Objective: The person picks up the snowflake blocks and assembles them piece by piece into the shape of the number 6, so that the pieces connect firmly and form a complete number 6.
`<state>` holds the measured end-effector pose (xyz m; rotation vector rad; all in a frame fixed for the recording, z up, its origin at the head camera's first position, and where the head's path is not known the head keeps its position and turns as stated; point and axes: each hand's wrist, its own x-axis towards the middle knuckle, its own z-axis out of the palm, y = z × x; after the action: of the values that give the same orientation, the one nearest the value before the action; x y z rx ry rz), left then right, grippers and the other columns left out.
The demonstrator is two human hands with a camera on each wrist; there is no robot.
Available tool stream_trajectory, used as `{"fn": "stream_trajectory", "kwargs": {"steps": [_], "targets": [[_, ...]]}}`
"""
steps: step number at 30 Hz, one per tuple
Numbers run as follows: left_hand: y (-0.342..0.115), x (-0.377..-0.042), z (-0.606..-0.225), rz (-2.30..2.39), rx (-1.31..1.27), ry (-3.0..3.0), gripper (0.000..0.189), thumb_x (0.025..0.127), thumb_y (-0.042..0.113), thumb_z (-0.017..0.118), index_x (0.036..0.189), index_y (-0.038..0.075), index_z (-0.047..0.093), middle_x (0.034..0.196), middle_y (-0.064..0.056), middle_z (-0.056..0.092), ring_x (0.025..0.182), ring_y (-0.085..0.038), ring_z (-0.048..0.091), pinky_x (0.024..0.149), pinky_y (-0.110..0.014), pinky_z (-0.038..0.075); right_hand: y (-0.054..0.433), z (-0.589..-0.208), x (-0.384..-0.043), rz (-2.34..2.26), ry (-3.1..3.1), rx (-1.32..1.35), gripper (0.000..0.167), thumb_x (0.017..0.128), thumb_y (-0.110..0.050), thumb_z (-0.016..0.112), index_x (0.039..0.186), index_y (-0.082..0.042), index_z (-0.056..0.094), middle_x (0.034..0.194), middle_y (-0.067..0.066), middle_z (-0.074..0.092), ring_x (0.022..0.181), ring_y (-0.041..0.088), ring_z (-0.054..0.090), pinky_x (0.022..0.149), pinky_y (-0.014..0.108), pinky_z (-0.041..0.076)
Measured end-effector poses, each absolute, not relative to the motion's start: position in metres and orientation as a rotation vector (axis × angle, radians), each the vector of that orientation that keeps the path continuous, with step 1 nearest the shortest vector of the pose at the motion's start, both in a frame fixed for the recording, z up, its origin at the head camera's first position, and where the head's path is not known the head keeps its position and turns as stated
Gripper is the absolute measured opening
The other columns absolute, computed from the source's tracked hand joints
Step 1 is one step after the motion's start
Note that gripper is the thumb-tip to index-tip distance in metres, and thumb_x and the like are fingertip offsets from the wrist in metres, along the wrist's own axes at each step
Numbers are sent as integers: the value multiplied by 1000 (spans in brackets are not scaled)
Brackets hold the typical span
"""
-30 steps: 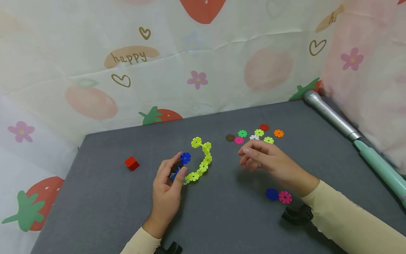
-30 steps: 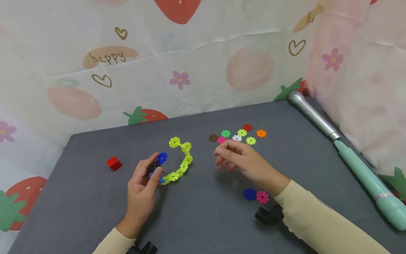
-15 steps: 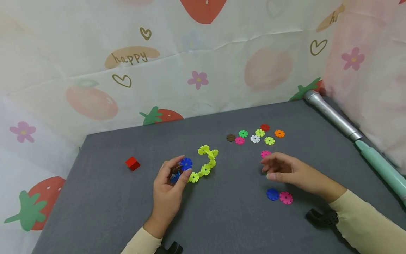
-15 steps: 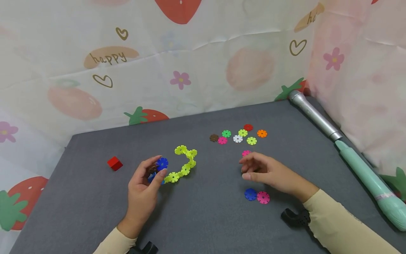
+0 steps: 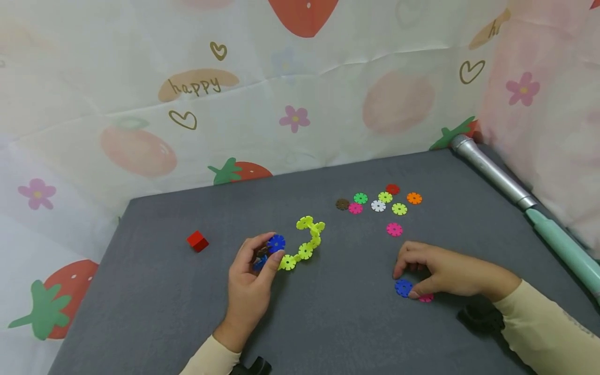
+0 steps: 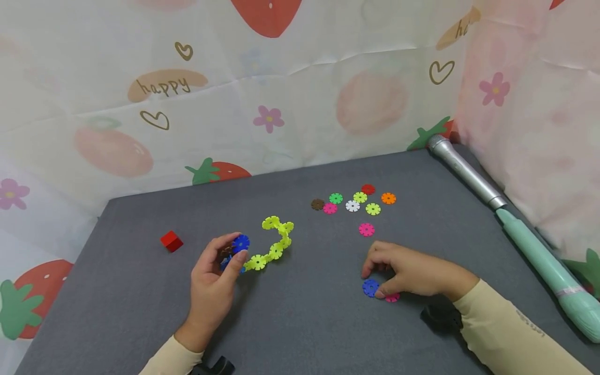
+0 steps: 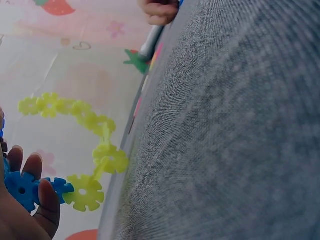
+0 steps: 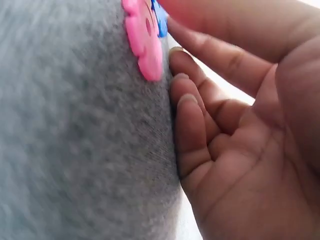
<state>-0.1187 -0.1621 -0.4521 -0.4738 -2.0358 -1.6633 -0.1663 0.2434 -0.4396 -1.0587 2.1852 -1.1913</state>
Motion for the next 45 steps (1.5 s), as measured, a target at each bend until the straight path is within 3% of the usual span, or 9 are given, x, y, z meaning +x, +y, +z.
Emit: {"fn": "stream_trajectory", "kwargs": {"steps": [7, 12, 22, 37, 45], "targets": [[-162, -117, -452, -1661, -476, -2042, 44, 100, -9, 73, 141, 5, 66, 129, -11, 66, 117, -28, 64, 95, -30, 58, 239, -441, -164, -1158, 2248, -1020, 20, 94, -20, 88, 105, -23, 71, 105, -3, 61, 97, 20, 56, 81, 32, 51], [-162, -117, -451, -1669, -474, -2049, 41, 102, -7, 71, 141, 4, 65, 131, -12, 66, 116, -28, 65, 94, -29, 58, 232, -442, -163, -1214, 2277, -983, 14, 100, -21, 84, 96, -22, 70, 93, -4, 60, 80, 15, 60, 69, 30, 52], [-161, -117, -451, -1656, -487, -2072, 39, 105, -6, 68, 142, 3, 63, 132, -11, 66, 117, -28, 64, 96, -31, 57, 209, -435, -161, -1400, 2349, -982, 10, 104, -15, 79, 99, -23, 78, 93, -5, 69, 83, 19, 62, 71, 30, 53], [-154, -111, -445, -1699, -498, -2070, 36, 105, -6, 67, 141, 2, 63, 131, -14, 65, 114, -27, 65, 92, -31, 60, 154, -409, -155, -1653, 2220, -949, 9, 103, -7, 77, 100, -15, 78, 93, 15, 72, 80, 31, 66, 70, 32, 55], [-150, -109, -443, -1749, -552, -2028, 37, 105, -10, 65, 140, 1, 63, 125, -15, 66, 106, -27, 68, 88, -33, 61, 120, -399, -150, -1693, 2170, -992, 9, 102, -6, 79, 100, -14, 76, 91, 3, 73, 79, 25, 66, 70, 34, 57]]}}
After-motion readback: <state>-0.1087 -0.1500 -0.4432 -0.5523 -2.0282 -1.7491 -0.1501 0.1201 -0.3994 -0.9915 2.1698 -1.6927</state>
